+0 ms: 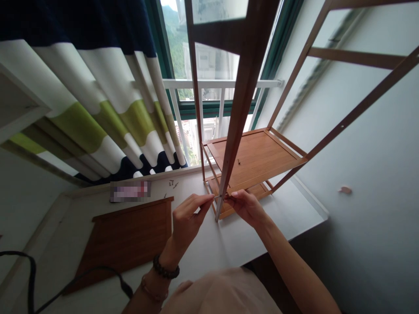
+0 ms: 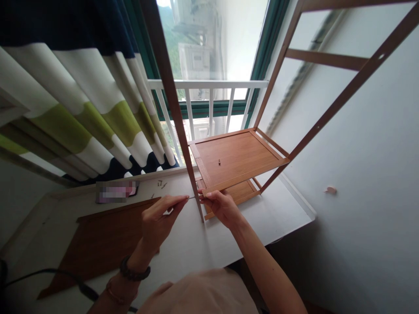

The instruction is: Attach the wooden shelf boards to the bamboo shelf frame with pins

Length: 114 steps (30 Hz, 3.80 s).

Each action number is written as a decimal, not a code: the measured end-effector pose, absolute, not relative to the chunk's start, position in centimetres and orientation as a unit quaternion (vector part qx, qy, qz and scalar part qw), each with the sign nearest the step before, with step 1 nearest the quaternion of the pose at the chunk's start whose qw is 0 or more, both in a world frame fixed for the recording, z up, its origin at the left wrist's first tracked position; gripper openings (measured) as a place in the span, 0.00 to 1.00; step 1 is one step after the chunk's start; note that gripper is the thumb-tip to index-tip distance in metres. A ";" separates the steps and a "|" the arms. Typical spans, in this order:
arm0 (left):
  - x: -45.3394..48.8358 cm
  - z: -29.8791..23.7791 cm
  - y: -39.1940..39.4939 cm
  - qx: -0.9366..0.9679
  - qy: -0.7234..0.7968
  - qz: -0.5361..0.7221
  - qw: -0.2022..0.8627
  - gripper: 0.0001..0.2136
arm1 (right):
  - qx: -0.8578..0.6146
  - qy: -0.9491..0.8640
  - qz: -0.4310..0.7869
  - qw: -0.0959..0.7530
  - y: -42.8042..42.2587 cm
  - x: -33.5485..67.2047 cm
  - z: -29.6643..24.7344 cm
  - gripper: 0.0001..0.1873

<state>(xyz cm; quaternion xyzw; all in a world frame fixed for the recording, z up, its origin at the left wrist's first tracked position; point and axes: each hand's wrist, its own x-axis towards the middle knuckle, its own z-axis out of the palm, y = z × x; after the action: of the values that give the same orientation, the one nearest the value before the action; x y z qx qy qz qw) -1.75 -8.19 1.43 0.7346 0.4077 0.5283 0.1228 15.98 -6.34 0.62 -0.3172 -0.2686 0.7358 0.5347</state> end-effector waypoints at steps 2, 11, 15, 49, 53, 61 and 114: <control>-1.8 1.4 -8.2 0.734 0.409 0.527 0.125 0.08 | -0.312 -0.266 0.741 0.532 -6.4 16.0 0.8 0.05; -1.8 1.5 -8.5 0.732 0.407 0.532 0.123 0.08 | -0.285 -0.263 0.757 0.527 -6.3 16.0 0.6 0.06; -1.8 1.3 -8.3 0.737 0.407 0.528 0.113 0.08 | -0.287 -0.263 0.753 0.530 -6.3 15.9 0.6 0.05; -1.8 -0.4 -8.5 0.661 0.471 0.548 0.204 0.06 | -0.280 -0.264 0.766 0.515 -6.9 16.2 1.0 0.07; -1.4 -0.5 -8.8 0.670 0.439 0.564 0.202 0.04 | -0.281 -0.263 0.764 0.518 -6.8 16.1 0.8 0.08; -0.2 -0.2 -9.0 0.705 0.425 0.534 0.194 0.10 | -0.277 -0.274 0.761 0.518 -6.8 16.4 0.5 0.05; -0.4 -1.7 -7.1 0.686 0.432 0.571 0.128 0.11 | -0.261 -0.249 0.737 0.572 -6.0 13.6 0.1 0.09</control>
<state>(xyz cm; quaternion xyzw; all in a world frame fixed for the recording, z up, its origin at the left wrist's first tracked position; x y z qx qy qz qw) -0.36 -7.10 -1.67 0.6864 0.4318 0.5709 0.1283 13.61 -6.00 0.14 -0.2611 -0.2494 0.7367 0.5718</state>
